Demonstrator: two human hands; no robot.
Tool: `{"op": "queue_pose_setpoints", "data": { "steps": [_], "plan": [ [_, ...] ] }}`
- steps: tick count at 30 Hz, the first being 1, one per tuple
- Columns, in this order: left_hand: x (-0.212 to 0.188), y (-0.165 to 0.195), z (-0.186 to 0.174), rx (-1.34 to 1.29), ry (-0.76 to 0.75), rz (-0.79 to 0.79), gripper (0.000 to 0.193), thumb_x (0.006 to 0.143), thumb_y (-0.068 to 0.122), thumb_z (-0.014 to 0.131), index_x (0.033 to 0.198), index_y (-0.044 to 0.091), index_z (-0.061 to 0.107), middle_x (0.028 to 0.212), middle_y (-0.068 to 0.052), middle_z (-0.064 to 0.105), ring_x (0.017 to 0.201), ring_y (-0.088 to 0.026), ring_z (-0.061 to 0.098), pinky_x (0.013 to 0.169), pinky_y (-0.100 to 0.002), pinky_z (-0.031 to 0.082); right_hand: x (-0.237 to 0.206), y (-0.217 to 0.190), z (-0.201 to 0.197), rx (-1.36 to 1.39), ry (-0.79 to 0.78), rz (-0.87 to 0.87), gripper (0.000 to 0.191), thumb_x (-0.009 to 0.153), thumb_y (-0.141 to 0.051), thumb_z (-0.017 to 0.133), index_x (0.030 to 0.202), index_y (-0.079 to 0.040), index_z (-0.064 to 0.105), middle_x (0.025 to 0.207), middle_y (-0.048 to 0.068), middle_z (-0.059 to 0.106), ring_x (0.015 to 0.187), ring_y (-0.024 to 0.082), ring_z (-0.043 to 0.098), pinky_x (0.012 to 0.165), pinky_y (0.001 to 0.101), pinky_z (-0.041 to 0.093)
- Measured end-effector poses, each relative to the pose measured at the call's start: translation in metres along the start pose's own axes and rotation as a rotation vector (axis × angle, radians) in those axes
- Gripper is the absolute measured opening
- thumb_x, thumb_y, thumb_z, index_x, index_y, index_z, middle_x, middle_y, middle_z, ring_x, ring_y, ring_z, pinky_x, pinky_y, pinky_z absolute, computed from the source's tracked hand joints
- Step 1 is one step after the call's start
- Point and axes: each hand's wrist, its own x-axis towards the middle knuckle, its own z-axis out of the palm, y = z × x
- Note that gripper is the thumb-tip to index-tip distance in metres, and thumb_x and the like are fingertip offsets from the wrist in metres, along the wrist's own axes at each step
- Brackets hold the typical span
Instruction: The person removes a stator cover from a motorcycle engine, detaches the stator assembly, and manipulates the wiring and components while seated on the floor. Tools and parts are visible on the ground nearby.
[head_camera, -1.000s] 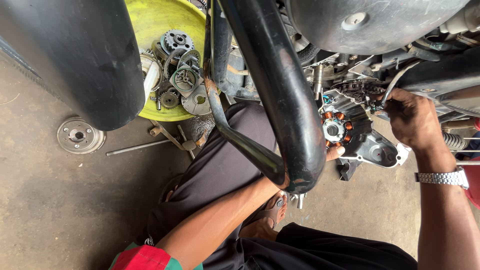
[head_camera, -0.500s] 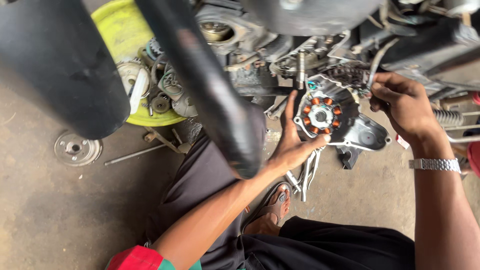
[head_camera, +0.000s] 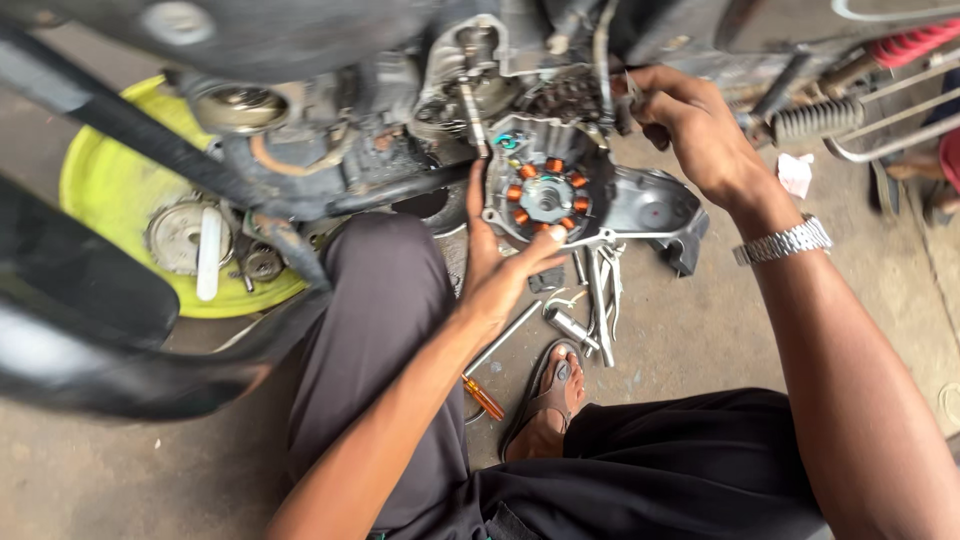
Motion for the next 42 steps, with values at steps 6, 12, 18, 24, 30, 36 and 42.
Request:
{"op": "queue_pose_setpoints", "data": {
  "steps": [6,12,18,24,30,36,42],
  "plan": [
    [-0.002,0.003,0.006,0.013,0.018,-0.036,0.113,0.083,0.007,0.075,0.162,0.031,-0.002,0.153,-0.016,0.039,0.128,-0.033,0.059,0.092,-0.054,0.057,-0.008,-0.005,-0.004,-0.112,-0.018,-0.176,0.041,0.082,-0.004,0.061,0.122,-0.005,0.070,0.092,-0.004,0.065,0.081,0.006,0.056,0.074,0.0236,0.046],
    [0.000,0.002,0.004,0.023,0.027,-0.066,0.110,0.082,0.005,0.073,0.162,0.030,0.001,0.150,-0.019,0.043,0.127,-0.035,0.060,0.090,-0.055,0.058,-0.007,-0.009,0.000,-0.305,-0.130,-0.094,0.055,0.083,-0.005,0.068,0.138,-0.013,0.067,0.073,0.000,0.057,0.064,0.010,0.049,0.060,0.0284,0.041],
    [0.000,0.001,0.004,0.021,0.022,-0.085,0.108,0.082,0.002,0.071,0.160,0.033,0.003,0.151,-0.012,0.041,0.127,-0.033,0.060,0.089,-0.056,0.058,-0.009,-0.012,-0.006,-0.257,-0.179,-0.136,0.058,0.081,-0.004,0.073,0.138,-0.017,0.068,0.078,-0.005,0.057,0.071,0.007,0.053,0.066,0.0273,0.046],
    [0.000,0.000,0.004,0.038,0.025,-0.081,0.107,0.082,-0.002,0.067,0.161,0.032,0.004,0.151,-0.014,0.042,0.125,-0.032,0.061,0.088,-0.056,0.059,-0.009,-0.014,-0.014,-0.124,-0.256,-0.118,0.061,0.078,-0.002,0.072,0.137,-0.019,0.068,0.075,-0.008,0.054,0.071,0.007,0.054,0.069,0.0268,0.049],
    [-0.001,0.001,0.006,0.079,0.041,-0.097,0.108,0.083,-0.002,0.066,0.161,0.034,0.000,0.150,-0.015,0.042,0.125,-0.033,0.062,0.089,-0.056,0.059,-0.003,-0.018,-0.019,-0.158,-0.258,-0.198,0.044,0.079,-0.001,0.073,0.121,-0.011,0.069,0.070,-0.006,0.045,0.064,0.010,0.047,0.062,0.0289,0.041],
    [-0.001,-0.001,0.005,0.078,0.032,-0.085,0.108,0.084,-0.001,0.067,0.161,0.033,0.000,0.152,-0.015,0.041,0.126,-0.034,0.062,0.089,-0.057,0.058,-0.015,-0.015,-0.023,-0.241,-0.148,-0.152,0.032,0.090,-0.008,0.074,0.122,-0.014,0.072,0.067,-0.006,0.048,0.061,0.009,0.047,0.060,0.0277,0.042],
    [-0.001,-0.002,0.003,0.086,0.033,-0.088,0.108,0.084,0.000,0.067,0.161,0.034,0.000,0.152,-0.014,0.040,0.126,-0.033,0.061,0.090,-0.056,0.059,-0.012,-0.013,-0.013,-0.146,-0.236,-0.205,0.050,0.086,-0.007,0.078,0.134,-0.020,0.070,0.068,-0.008,0.054,0.062,0.007,0.051,0.062,0.0255,0.046]
  ]
}}
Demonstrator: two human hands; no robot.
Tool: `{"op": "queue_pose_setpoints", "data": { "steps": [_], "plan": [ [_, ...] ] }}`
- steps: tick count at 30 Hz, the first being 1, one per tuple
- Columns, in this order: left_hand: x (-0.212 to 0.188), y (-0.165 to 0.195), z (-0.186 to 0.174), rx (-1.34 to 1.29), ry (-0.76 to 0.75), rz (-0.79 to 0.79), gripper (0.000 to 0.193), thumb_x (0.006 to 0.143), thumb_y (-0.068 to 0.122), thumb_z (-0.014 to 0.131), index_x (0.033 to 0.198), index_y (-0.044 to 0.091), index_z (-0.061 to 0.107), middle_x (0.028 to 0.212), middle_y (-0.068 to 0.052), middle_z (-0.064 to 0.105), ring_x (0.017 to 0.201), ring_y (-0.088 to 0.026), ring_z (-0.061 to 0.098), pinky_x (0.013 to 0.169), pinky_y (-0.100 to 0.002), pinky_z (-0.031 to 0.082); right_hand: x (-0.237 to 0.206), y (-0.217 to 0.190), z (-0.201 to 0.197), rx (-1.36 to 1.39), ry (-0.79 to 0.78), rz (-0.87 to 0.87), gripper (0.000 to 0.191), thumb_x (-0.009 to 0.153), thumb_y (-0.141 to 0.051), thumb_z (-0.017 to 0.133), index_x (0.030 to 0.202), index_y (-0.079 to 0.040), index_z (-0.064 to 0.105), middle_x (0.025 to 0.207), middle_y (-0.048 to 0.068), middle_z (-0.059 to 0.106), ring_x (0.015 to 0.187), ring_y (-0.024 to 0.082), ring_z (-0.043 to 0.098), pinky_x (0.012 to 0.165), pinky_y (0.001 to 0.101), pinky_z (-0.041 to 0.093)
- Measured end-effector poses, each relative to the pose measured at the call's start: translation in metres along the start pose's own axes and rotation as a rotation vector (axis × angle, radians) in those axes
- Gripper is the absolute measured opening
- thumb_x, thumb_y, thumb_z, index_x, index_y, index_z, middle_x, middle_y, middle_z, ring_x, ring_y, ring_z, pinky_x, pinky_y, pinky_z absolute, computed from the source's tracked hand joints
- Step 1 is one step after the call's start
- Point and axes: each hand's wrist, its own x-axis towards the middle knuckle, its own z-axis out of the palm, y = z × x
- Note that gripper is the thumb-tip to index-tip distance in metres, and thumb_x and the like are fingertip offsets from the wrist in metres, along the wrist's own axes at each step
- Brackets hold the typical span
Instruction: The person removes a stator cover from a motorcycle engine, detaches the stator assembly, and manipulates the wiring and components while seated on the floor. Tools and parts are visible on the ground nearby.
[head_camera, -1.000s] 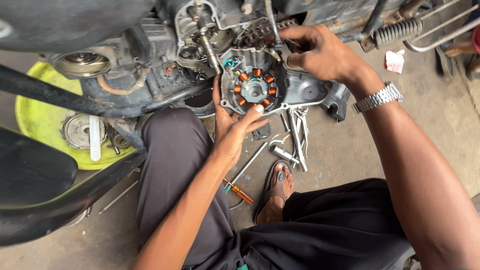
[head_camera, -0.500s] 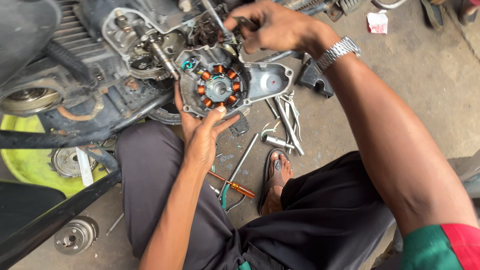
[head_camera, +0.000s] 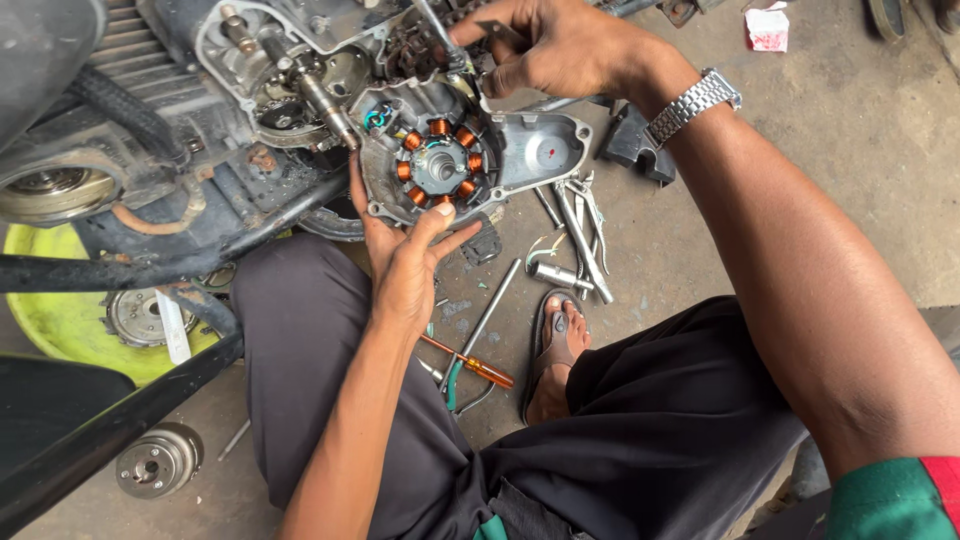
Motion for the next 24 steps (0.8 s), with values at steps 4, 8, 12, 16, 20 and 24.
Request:
{"op": "queue_pose_setpoints", "data": {
  "steps": [4,8,12,16,20,24],
  "plan": [
    [-0.001,0.002,0.001,0.002,-0.005,0.000,0.107,0.085,0.003,0.069,0.161,0.034,0.000,0.151,-0.014,0.042,0.126,-0.032,0.061,0.090,-0.056,0.059,0.008,-0.004,-0.001,0.097,-0.056,-0.038,0.048,0.086,-0.003,0.075,0.132,-0.015,0.071,0.072,-0.010,0.057,0.068,0.004,0.056,0.067,0.0244,0.050],
    [-0.002,0.004,0.003,-0.019,-0.016,0.019,0.107,0.085,0.006,0.073,0.162,0.032,0.003,0.151,-0.014,0.043,0.127,-0.032,0.061,0.090,-0.056,0.058,0.012,-0.007,-0.004,-0.067,-0.026,-0.004,0.041,0.086,-0.008,0.081,0.126,-0.013,0.072,0.069,-0.007,0.050,0.064,0.006,0.049,0.058,0.0270,0.044],
    [-0.004,0.006,0.004,-0.040,-0.026,0.014,0.108,0.085,0.008,0.075,0.163,0.031,0.004,0.151,-0.014,0.042,0.129,-0.032,0.060,0.091,-0.055,0.058,0.014,-0.008,0.000,-0.177,0.017,0.008,0.030,0.090,-0.016,0.082,0.118,-0.010,0.074,0.065,-0.004,0.055,0.060,0.008,0.050,0.055,0.0286,0.042],
    [-0.005,0.011,0.004,-0.029,-0.026,0.004,0.109,0.084,0.010,0.075,0.162,0.030,0.003,0.150,-0.014,0.042,0.129,-0.032,0.059,0.090,-0.054,0.059,0.017,-0.005,0.003,-0.329,0.090,-0.015,0.033,0.086,-0.017,0.085,0.115,-0.007,0.074,0.067,-0.004,0.058,0.059,0.009,0.053,0.053,0.0297,0.043],
    [-0.006,0.015,0.005,0.004,-0.037,0.000,0.108,0.084,0.013,0.076,0.162,0.029,0.002,0.149,-0.015,0.043,0.129,-0.031,0.059,0.090,-0.053,0.059,0.019,0.000,0.004,-0.398,0.131,0.012,0.034,0.083,-0.019,0.088,0.112,-0.006,0.075,0.066,0.001,0.057,0.058,0.011,0.051,0.052,0.0318,0.042],
    [-0.006,0.015,0.006,0.001,-0.042,0.010,0.107,0.085,0.014,0.076,0.162,0.028,0.003,0.150,-0.015,0.042,0.130,-0.032,0.059,0.091,-0.053,0.059,0.017,0.005,0.008,-0.267,0.205,-0.074,0.027,0.083,-0.015,0.088,0.107,-0.008,0.079,0.080,-0.003,0.067,0.066,0.005,0.056,0.057,0.0251,0.046]
  ]
}}
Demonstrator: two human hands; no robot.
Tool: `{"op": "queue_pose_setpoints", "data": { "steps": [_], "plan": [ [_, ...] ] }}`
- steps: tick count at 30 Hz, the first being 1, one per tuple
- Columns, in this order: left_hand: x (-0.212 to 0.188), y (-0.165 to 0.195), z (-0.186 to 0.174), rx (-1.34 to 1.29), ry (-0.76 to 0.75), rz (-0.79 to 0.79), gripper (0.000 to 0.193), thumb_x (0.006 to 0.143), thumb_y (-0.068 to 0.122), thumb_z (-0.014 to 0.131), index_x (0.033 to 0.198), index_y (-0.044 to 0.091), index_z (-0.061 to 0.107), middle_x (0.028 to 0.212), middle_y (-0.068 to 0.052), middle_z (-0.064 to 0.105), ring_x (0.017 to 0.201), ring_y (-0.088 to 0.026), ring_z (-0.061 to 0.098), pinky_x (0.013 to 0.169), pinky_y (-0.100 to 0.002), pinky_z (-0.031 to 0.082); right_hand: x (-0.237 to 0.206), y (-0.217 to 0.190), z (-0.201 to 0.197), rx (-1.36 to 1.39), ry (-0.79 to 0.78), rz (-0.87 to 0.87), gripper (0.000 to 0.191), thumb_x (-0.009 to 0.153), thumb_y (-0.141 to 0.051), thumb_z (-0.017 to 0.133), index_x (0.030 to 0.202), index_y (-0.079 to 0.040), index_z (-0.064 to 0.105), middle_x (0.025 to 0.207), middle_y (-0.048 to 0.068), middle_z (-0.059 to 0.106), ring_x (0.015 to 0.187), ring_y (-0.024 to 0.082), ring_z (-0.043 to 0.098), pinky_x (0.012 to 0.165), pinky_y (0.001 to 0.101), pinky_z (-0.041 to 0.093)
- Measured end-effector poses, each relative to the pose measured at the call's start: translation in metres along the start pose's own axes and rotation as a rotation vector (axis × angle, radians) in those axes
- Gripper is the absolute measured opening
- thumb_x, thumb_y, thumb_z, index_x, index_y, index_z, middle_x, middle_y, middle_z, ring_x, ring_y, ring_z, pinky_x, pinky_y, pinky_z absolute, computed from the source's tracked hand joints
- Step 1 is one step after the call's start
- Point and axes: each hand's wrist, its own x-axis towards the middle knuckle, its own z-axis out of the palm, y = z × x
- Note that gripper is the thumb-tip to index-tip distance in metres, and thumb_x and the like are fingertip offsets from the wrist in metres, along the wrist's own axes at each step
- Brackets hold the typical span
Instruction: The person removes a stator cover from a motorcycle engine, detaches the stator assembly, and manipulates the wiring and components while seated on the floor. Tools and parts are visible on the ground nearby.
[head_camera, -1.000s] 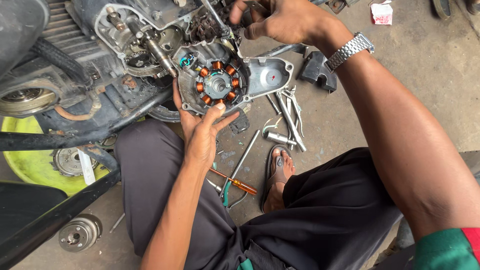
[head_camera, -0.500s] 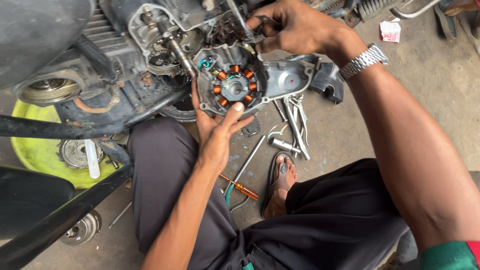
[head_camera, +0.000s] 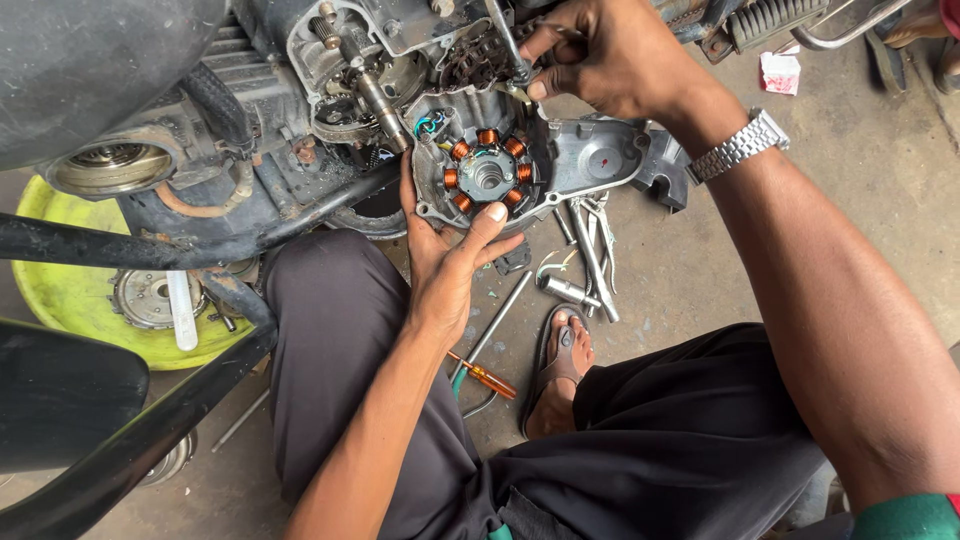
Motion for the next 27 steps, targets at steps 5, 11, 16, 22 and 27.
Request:
{"op": "queue_pose_setpoints", "data": {
  "steps": [5,11,16,22,27],
  "plan": [
    [0.001,-0.002,0.000,-0.011,0.001,-0.014,0.107,0.084,0.015,0.076,0.162,0.028,0.003,0.151,-0.015,0.039,0.131,-0.032,0.058,0.091,-0.053,0.059,-0.005,0.005,0.005,0.280,0.066,0.052,0.013,0.088,-0.010,0.087,0.097,-0.008,0.078,0.082,-0.005,0.071,0.064,0.003,0.050,0.059,0.0222,0.046],
    [0.003,-0.004,-0.001,0.000,0.015,-0.019,0.107,0.084,0.013,0.075,0.161,0.028,0.003,0.152,-0.015,0.037,0.131,-0.031,0.057,0.091,-0.053,0.059,-0.015,0.013,0.003,0.245,0.017,0.172,0.009,0.095,-0.014,0.082,0.101,-0.009,0.078,0.068,-0.010,0.058,0.058,0.002,0.043,0.056,0.0219,0.041],
    [0.003,-0.006,-0.002,-0.016,0.014,-0.016,0.107,0.084,0.011,0.075,0.162,0.028,0.004,0.151,-0.015,0.040,0.129,-0.032,0.059,0.092,-0.053,0.058,-0.015,0.017,0.007,0.265,0.019,0.057,0.029,0.093,-0.014,0.083,0.121,-0.013,0.076,0.067,-0.011,0.039,0.059,0.003,0.038,0.055,0.0238,0.035],
    [0.003,-0.006,-0.001,-0.015,0.013,-0.026,0.108,0.085,0.011,0.075,0.161,0.030,0.001,0.149,-0.014,0.043,0.129,-0.031,0.060,0.092,-0.054,0.058,-0.009,0.021,0.007,0.254,-0.034,0.072,0.035,0.092,-0.004,0.077,0.126,-0.013,0.074,0.085,-0.009,0.051,0.069,0.002,0.048,0.059,0.0203,0.043],
    [0.008,-0.004,-0.003,-0.219,-0.030,-0.098,0.078,0.088,0.017,0.074,0.154,0.007,0.033,0.140,-0.022,0.052,0.126,-0.033,0.061,0.090,-0.056,0.056,-0.011,0.023,-0.002,0.214,-0.099,0.087,0.039,0.090,0.000,0.068,0.127,-0.011,0.072,0.098,-0.004,0.063,0.077,0.007,0.057,0.067,0.0250,0.049]
  ]
}}
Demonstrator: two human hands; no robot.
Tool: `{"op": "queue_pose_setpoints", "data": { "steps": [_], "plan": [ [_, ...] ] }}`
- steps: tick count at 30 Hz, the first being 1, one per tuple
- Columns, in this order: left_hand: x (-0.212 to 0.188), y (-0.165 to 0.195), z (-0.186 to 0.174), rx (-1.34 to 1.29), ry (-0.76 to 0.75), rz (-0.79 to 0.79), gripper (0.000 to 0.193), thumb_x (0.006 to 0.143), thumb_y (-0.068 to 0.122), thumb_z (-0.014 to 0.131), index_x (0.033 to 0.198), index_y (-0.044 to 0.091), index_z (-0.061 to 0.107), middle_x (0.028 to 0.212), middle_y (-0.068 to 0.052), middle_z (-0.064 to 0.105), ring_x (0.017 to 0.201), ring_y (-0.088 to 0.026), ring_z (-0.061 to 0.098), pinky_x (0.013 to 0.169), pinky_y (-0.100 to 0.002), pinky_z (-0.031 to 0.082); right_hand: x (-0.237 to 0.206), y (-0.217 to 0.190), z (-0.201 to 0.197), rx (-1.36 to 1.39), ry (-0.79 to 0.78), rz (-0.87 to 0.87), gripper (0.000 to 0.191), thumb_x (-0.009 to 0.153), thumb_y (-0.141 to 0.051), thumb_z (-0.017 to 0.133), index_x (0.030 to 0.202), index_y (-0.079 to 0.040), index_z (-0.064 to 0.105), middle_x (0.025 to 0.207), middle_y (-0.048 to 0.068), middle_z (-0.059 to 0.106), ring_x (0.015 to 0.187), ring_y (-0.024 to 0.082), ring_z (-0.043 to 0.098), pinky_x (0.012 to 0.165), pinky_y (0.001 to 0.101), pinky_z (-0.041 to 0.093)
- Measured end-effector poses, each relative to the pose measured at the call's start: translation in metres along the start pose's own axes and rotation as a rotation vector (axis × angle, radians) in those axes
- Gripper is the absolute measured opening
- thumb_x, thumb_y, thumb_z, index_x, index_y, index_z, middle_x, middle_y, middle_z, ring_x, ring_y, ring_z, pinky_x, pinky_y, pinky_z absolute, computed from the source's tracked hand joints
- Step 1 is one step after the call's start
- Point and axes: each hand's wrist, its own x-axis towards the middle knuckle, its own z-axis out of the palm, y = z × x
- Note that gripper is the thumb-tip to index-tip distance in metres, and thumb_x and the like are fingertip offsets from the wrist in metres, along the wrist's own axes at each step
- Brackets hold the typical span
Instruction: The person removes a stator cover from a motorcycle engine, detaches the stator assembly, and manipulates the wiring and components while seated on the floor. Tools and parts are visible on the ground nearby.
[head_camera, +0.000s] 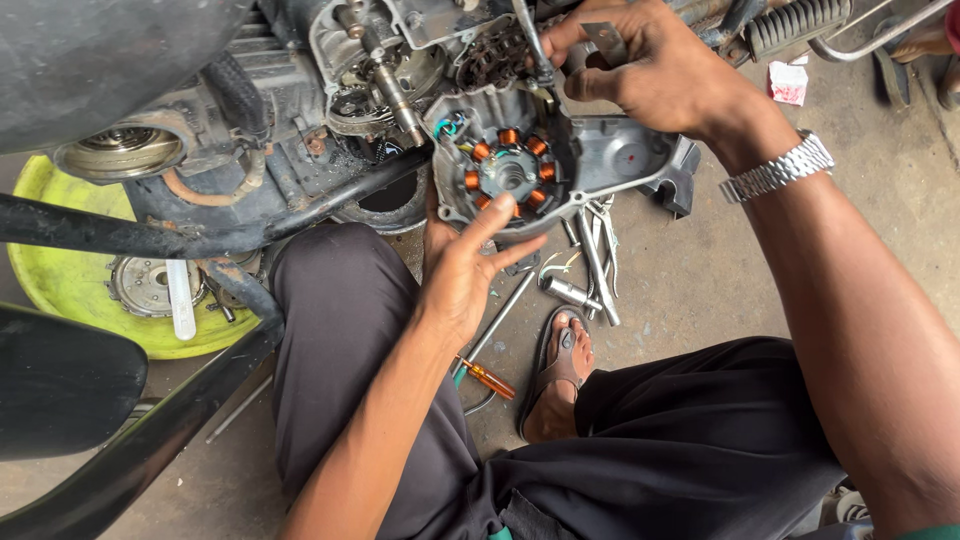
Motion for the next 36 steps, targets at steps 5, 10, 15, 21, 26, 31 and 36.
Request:
{"op": "queue_pose_setpoints", "data": {
  "steps": [5,10,15,21,26,31,36],
  "plan": [
    [0.001,0.005,-0.004,-0.179,0.057,-0.156,0.055,0.093,0.034,0.065,0.134,-0.001,0.055,0.129,-0.013,0.058,0.121,-0.030,0.064,0.086,-0.049,0.060,-0.003,-0.007,-0.005,-0.121,-0.041,0.004,0.044,0.080,-0.003,0.063,0.123,-0.009,0.070,0.126,0.002,0.063,0.077,0.017,0.059,0.065,0.0347,0.048],
    [0.001,0.008,-0.007,-0.148,0.025,-0.119,0.052,0.096,0.035,0.066,0.131,-0.002,0.055,0.126,-0.016,0.062,0.120,-0.032,0.064,0.084,-0.048,0.059,-0.006,-0.012,-0.009,-0.309,-0.076,-0.189,0.054,0.076,-0.004,0.073,0.129,-0.008,0.068,0.139,0.011,0.060,0.115,0.029,0.060,0.094,0.0462,0.048],
    [0.000,0.004,-0.008,-0.335,-0.048,-0.182,0.054,0.101,0.039,0.062,0.136,-0.001,0.053,0.135,-0.016,0.057,0.126,-0.030,0.061,0.091,-0.047,0.057,-0.003,-0.014,-0.018,-0.248,-0.145,-0.030,0.054,0.076,-0.009,0.075,0.129,-0.013,0.067,0.137,0.008,0.060,0.128,0.028,0.056,0.107,0.0474,0.044],
    [0.000,0.000,-0.005,-0.394,-0.052,-0.121,0.048,0.101,0.029,0.062,0.131,-0.007,0.052,0.129,-0.022,0.062,0.119,-0.037,0.065,0.090,-0.052,0.057,-0.001,-0.024,-0.010,-0.242,-0.044,0.026,0.038,0.082,-0.015,0.075,0.119,-0.009,0.069,0.114,0.009,0.065,0.098,0.024,0.063,0.079,0.0424,0.052],
    [0.000,-0.004,-0.003,-0.451,-0.039,-0.160,0.037,0.098,0.008,0.061,0.128,-0.011,0.052,0.127,-0.025,0.064,0.117,-0.037,0.066,0.093,-0.051,0.056,0.003,-0.032,0.000,-0.478,0.067,0.018,0.029,0.092,-0.031,0.083,0.100,-0.005,0.073,0.073,0.006,0.064,0.060,0.018,0.060,0.053,0.0381,0.043],
    [-0.004,-0.015,-0.004,-0.518,-0.063,-0.132,0.035,0.095,0.004,0.064,0.126,-0.010,0.055,0.128,-0.025,0.062,0.118,-0.036,0.066,0.097,-0.051,0.054,0.004,-0.034,0.001,-0.497,0.114,-0.017,0.024,0.094,-0.024,0.078,0.108,-0.005,0.074,0.084,0.015,0.071,0.073,0.024,0.066,0.067,0.0403,0.049],
    [-0.006,-0.020,0.002,-0.529,-0.057,-0.103,0.032,0.094,0.006,0.066,0.122,-0.006,0.056,0.124,-0.021,0.064,0.119,-0.034,0.065,0.096,-0.054,0.054,0.006,-0.035,0.007,-0.517,0.118,0.124,0.029,0.095,-0.028,0.076,0.114,-0.005,0.074,0.092,0.019,0.074,0.084,0.027,0.072,0.077,0.0428,0.054]
  ]
}}
